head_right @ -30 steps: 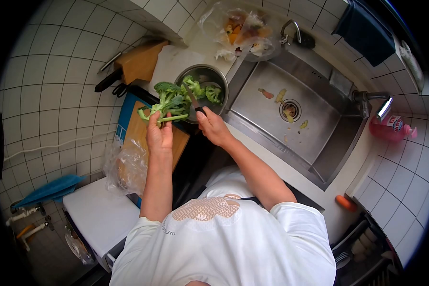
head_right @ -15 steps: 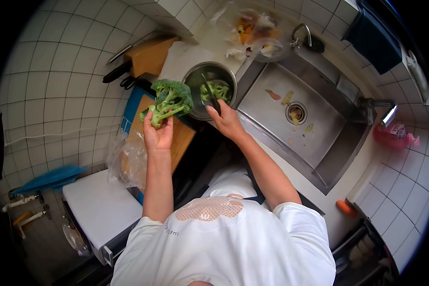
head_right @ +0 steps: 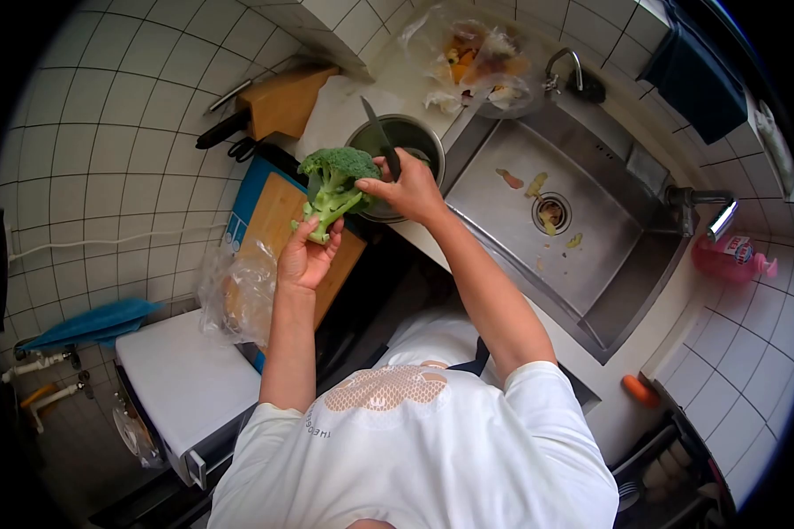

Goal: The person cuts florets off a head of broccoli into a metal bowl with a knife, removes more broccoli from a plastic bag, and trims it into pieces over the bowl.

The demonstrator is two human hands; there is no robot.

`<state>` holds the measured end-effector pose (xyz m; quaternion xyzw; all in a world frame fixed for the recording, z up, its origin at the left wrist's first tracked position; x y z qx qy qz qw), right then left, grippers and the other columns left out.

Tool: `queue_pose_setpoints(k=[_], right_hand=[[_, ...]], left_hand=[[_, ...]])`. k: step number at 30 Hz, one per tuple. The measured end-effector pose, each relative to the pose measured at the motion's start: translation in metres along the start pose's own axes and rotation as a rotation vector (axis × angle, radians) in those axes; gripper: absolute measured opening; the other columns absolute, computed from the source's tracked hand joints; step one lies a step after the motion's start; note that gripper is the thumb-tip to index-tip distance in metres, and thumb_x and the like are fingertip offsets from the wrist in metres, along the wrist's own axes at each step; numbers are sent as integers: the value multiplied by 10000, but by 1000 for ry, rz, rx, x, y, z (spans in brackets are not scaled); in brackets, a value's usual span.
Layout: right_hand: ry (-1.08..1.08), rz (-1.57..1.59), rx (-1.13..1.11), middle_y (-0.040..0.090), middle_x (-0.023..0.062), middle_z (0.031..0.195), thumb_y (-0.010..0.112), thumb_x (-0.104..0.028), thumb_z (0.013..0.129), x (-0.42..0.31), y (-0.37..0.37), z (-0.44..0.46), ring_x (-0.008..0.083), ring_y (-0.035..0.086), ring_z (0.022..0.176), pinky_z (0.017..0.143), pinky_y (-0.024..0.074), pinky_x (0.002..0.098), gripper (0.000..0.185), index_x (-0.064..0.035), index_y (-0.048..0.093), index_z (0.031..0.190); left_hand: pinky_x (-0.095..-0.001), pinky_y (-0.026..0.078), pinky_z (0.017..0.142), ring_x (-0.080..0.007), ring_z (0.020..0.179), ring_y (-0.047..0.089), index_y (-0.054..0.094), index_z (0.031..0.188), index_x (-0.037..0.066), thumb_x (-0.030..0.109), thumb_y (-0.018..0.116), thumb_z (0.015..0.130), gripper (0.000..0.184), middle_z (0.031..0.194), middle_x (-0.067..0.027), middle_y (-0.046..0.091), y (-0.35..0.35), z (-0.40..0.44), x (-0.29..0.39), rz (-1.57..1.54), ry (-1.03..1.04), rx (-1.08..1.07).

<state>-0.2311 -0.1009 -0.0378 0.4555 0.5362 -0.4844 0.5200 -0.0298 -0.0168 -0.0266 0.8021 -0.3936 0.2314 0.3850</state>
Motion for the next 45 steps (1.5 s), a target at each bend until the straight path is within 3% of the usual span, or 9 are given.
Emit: queue_pose_setpoints(k=[3, 10, 13, 16, 21, 27, 30, 36, 45], right_hand=[[46, -146, -79, 556, 73, 676, 811, -405, 653, -11, -4, 10, 217, 611, 691, 653, 469, 345, 497, -2, 587, 838], [62, -274, -152, 623, 132, 733, 745, -527, 676, -28, -2, 31, 306, 636, 757, 668, 469, 391, 563, -5, 562, 780], [57, -350, -179, 622, 184, 762, 688, -494, 755, -24, -1, 33, 345, 615, 740, 664, 465, 404, 519, 6, 559, 798], [52, -383, 9, 600, 215, 759, 631, -418, 833, -19, -20, 22, 383, 593, 745, 650, 458, 415, 439, 13, 547, 831], [-69, -62, 9, 583, 243, 766, 572, -345, 889, -16, -10, -32, 432, 561, 752, 613, 436, 449, 355, 4, 509, 874], [40, -207, -119, 588, 233, 730, 502, -304, 929, -3, -7, -54, 440, 561, 718, 589, 423, 480, 273, -35, 475, 963], [27, -338, -215, 584, 225, 709, 481, -317, 935, 3, -14, -59, 438, 563, 710, 590, 419, 496, 274, -43, 465, 937], [-11, -455, -281, 586, 216, 700, 477, -329, 933, -3, -6, -54, 435, 568, 694, 583, 426, 512, 282, -52, 446, 893], [-61, -463, -232, 586, 211, 674, 487, -313, 931, -2, -7, -52, 437, 569, 671, 566, 437, 507, 278, -46, 423, 889]], left_hand=[[-335, 558, 714, -243, 912, 635, 514, 1165, 41, 157, 675, 807, 409, 1057, -121, 605, -1, -3, 3, 90, -21, -4], [-349, 565, 701, -236, 889, 640, 531, 1125, 23, 240, 695, 792, 430, 990, -136, 619, -7, -1, -14, 64, -171, -167], [-345, 564, 687, -233, 869, 644, 540, 1107, 21, 291, 661, 815, 416, 967, -138, 624, -4, 1, -20, 56, -158, -170], [-335, 562, 675, -233, 847, 646, 547, 1099, 17, 312, 626, 838, 402, 956, -132, 629, -8, 7, -20, 37, -173, -114], [-313, 560, 662, -224, 834, 646, 550, 1086, 8, 309, 605, 857, 382, 947, -120, 630, -3, 10, -17, 61, -145, -123], [-313, 564, 609, -200, 803, 648, 553, 1089, 30, 239, 595, 866, 308, 924, -92, 642, 3, 14, -12, 67, -103, -93], [-298, 561, 656, -213, 811, 646, 553, 1074, 17, 310, 600, 867, 362, 935, -116, 630, 2, 17, -3, 133, -30, -85], [-299, 561, 658, -208, 798, 645, 553, 1066, 17, 292, 599, 866, 343, 915, -121, 633, 4, 20, 1, 163, -33, -90], [-304, 560, 664, -213, 802, 643, 556, 1055, 8, 274, 593, 867, 328, 913, -132, 634, 17, 16, 7, 206, -34, -129]])
Point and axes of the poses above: each hand's wrist, its own z-axis towards the middle knuckle, its own y-axis out of the palm, x = y × z, the point moved 5 cm from there along z, towards the middle knuckle
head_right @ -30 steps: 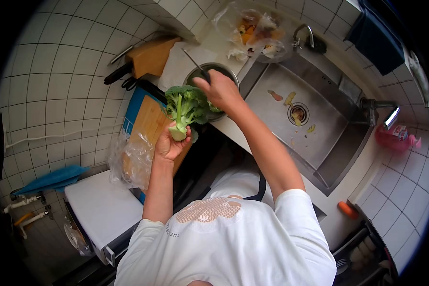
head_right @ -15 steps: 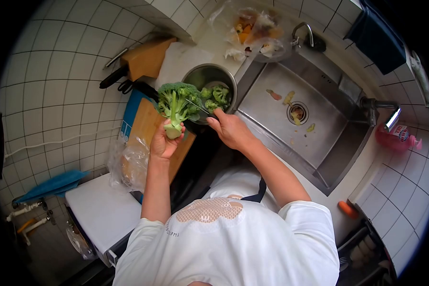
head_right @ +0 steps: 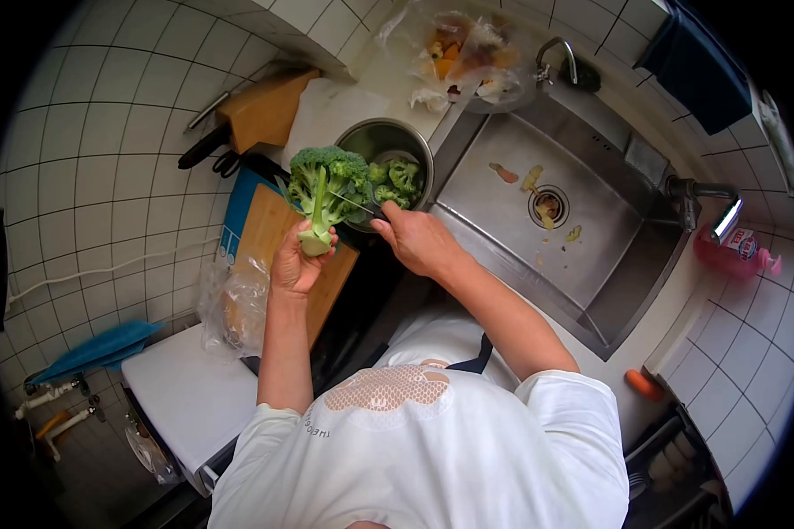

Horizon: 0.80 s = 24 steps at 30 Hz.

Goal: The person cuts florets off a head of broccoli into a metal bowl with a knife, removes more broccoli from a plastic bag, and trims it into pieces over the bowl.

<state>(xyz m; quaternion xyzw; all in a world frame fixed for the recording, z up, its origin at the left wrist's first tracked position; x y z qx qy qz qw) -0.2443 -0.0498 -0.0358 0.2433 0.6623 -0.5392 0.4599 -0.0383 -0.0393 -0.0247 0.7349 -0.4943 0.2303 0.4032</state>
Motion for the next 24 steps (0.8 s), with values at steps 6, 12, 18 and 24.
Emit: queue_pose_setpoints(k=[6, 12, 18, 24], right_hand=[[12, -89, 70, 596, 192, 661, 487, -297, 931, -2, 9, -7, 413, 588, 628, 540, 465, 488, 269, -41, 422, 880], [76, -118, 60, 598, 185, 664, 482, -296, 933, 5, 23, -5, 414, 589, 621, 530, 463, 494, 270, -36, 415, 910], [59, -85, 109, 588, 196, 687, 482, -270, 935, 5, 33, -2, 424, 571, 631, 530, 443, 507, 236, -47, 406, 948], [170, -70, -27, 598, 204, 686, 475, -290, 935, 2, 36, 4, 434, 581, 649, 547, 449, 515, 256, -41, 414, 940]], left_hand=[[-315, 553, 707, -217, 843, 635, 513, 1129, -1, 188, 575, 872, 325, 955, -136, 618, 2, -3, -1, 48, 34, -45], [-315, 548, 722, -205, 851, 631, 490, 1174, -5, 123, 587, 857, 355, 967, -119, 613, -1, 1, -7, 79, 45, 31], [-284, 536, 691, -172, 835, 631, 508, 1159, 2, 144, 578, 866, 333, 953, -94, 621, -4, 3, -3, 133, 54, 43], [-281, 536, 678, -177, 813, 634, 525, 1131, 2, 162, 583, 871, 311, 929, -94, 626, -12, 5, -3, 191, 49, 29]])
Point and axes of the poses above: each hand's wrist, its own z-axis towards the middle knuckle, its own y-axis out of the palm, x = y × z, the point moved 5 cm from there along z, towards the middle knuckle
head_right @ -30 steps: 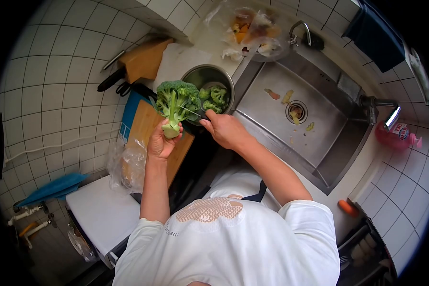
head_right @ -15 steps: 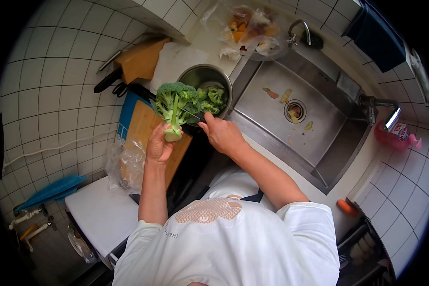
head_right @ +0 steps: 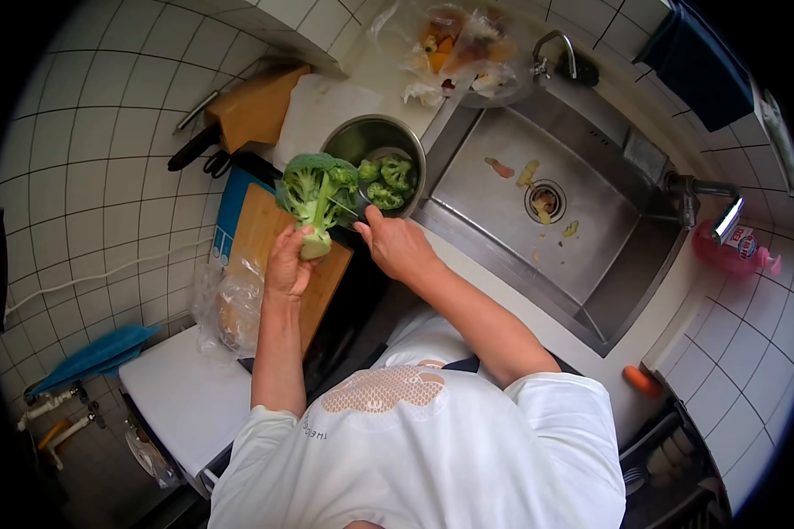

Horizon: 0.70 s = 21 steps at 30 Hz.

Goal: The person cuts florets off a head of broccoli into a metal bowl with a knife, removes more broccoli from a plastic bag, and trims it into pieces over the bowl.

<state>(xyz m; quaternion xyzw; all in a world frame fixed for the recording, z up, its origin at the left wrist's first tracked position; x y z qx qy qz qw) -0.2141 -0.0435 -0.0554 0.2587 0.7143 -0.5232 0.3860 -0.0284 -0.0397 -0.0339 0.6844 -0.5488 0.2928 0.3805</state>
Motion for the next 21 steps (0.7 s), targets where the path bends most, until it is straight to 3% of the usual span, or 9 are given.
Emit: queue_pose_setpoints(k=[4, 6, 13, 15, 21], right_hand=[[8, 68, -30, 599, 221, 683, 473, -299, 936, 1, 1, 3, 451, 577, 660, 563, 448, 529, 267, -38, 419, 933], [-27, 16, 44, 594, 239, 684, 473, -301, 937, -2, -2, 3, 468, 565, 665, 574, 443, 539, 269, -37, 419, 934], [25, 55, -6, 605, 235, 706, 482, -318, 933, 1, 3, 8, 451, 576, 662, 576, 450, 529, 297, -24, 444, 919], [-74, 216, -20, 592, 256, 703, 484, -312, 933, 3, 4, 10, 464, 567, 679, 585, 439, 525, 300, -15, 453, 911], [-131, 271, -57, 581, 256, 661, 488, -301, 931, 3, 0, 13, 462, 568, 668, 577, 440, 519, 291, -13, 452, 905]], left_hand=[[-295, 545, 681, -179, 788, 634, 541, 1099, 5, 171, 588, 870, 287, 910, -85, 623, 1, 2, 3, 57, 44, 29], [-298, 549, 682, -173, 764, 631, 550, 1080, 8, 178, 592, 870, 274, 887, -79, 626, -2, 0, -1, -135, -88, 60], [-315, 545, 688, -200, 758, 633, 561, 1062, -1, 197, 598, 865, 281, 872, -112, 636, -6, 6, 3, -13, -17, 52], [-315, 539, 677, -201, 752, 631, 563, 1055, -3, 204, 596, 864, 284, 867, -111, 633, -11, 7, 1, -52, -52, 23], [-311, 538, 669, -205, 751, 631, 553, 1060, -13, 199, 592, 865, 291, 867, -115, 629, -15, 8, 3, -74, -95, -23]])
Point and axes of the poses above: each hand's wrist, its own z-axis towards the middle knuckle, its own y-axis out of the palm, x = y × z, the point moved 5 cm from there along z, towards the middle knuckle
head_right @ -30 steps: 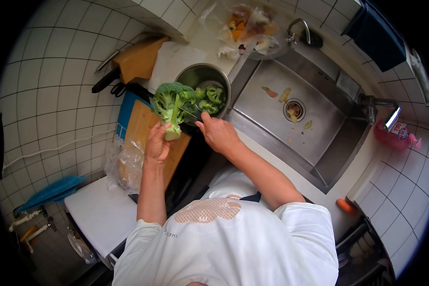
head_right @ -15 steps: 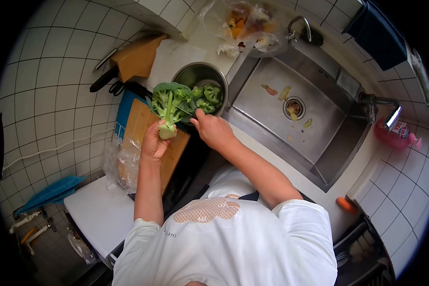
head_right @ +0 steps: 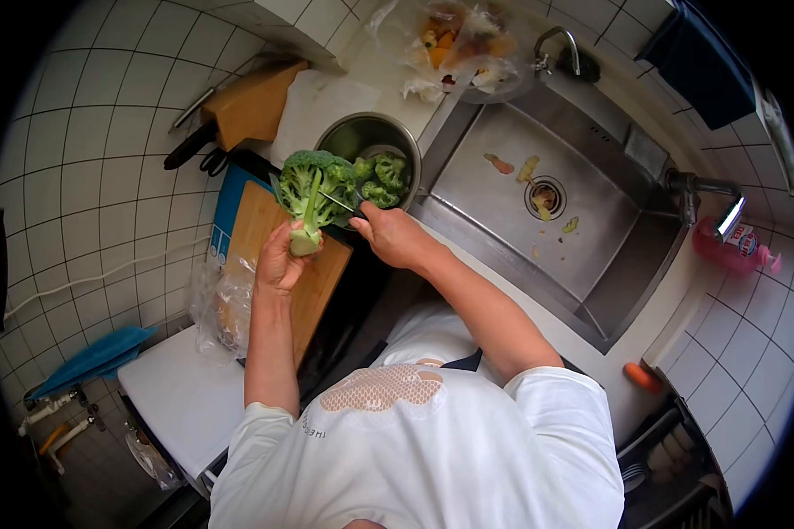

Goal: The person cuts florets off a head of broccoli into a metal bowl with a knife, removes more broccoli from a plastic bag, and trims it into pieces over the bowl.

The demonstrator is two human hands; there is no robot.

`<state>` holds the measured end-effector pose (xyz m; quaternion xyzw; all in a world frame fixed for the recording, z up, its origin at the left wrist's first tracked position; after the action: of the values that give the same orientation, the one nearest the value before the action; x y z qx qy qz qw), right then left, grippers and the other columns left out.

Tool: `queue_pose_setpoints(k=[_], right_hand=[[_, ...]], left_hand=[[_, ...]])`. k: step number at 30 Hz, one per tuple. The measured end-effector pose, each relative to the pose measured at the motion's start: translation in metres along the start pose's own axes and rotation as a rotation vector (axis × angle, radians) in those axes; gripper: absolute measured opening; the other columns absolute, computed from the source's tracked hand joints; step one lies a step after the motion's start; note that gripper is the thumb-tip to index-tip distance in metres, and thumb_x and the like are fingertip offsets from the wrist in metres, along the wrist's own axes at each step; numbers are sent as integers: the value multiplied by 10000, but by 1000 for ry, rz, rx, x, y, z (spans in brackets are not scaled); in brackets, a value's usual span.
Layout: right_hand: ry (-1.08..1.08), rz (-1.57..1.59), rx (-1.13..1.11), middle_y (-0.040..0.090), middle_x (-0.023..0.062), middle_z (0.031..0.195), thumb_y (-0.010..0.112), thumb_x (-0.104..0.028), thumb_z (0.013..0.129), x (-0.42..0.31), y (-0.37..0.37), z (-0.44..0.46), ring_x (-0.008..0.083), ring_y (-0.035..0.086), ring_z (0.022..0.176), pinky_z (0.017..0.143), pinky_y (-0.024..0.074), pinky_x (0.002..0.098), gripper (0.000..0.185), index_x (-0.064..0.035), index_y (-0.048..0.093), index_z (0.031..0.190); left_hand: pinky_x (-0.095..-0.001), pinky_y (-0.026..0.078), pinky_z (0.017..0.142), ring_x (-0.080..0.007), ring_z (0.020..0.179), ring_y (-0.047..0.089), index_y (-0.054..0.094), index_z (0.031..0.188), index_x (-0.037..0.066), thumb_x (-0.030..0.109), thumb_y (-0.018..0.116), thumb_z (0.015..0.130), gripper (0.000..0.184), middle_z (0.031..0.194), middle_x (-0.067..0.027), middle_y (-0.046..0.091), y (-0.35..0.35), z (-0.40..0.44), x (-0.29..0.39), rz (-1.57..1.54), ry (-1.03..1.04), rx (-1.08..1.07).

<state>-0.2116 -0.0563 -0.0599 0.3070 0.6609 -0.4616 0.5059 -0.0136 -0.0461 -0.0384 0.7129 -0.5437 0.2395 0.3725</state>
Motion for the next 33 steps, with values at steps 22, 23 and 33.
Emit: queue_pose_setpoints(k=[22, 23, 33], right_hand=[[264, 170, -130, 597, 239, 854, 429, -361, 960, 22, -13, 9, 421, 572, 837, 729, 437, 443, 375, 2, 519, 957], [263, 171, -130, 597, 239, 854, 429, -361, 960, 24, -13, 8, 421, 572, 837, 729, 437, 443, 375, 2, 519, 957], [318, 286, 86, 568, 149, 695, 549, -308, 911, 32, -61, 5, 276, 548, 654, 629, 438, 365, 318, 6, 545, 863]], left_hand=[[-331, 561, 666, -219, 752, 635, 556, 1049, -12, 273, 572, 877, 333, 871, -135, 630, -18, -4, 14, -65, -42, 80], [-330, 568, 663, -223, 753, 636, 551, 1051, -20, 278, 562, 884, 342, 873, -142, 627, -17, -6, 15, -145, -37, 57], [-354, 582, 685, -239, 797, 643, 538, 1101, -10, 291, 529, 901, 361, 915, -158, 620, -26, -19, 25, -408, 84, -21]])
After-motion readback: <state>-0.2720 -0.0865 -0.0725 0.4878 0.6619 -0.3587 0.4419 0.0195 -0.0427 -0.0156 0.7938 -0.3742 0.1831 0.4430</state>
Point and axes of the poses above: each hand's wrist, its own z-axis towards the middle knuckle, its own y-axis out of the palm, x = y × z, the point moved 5 cm from there along z, towards the middle knuckle
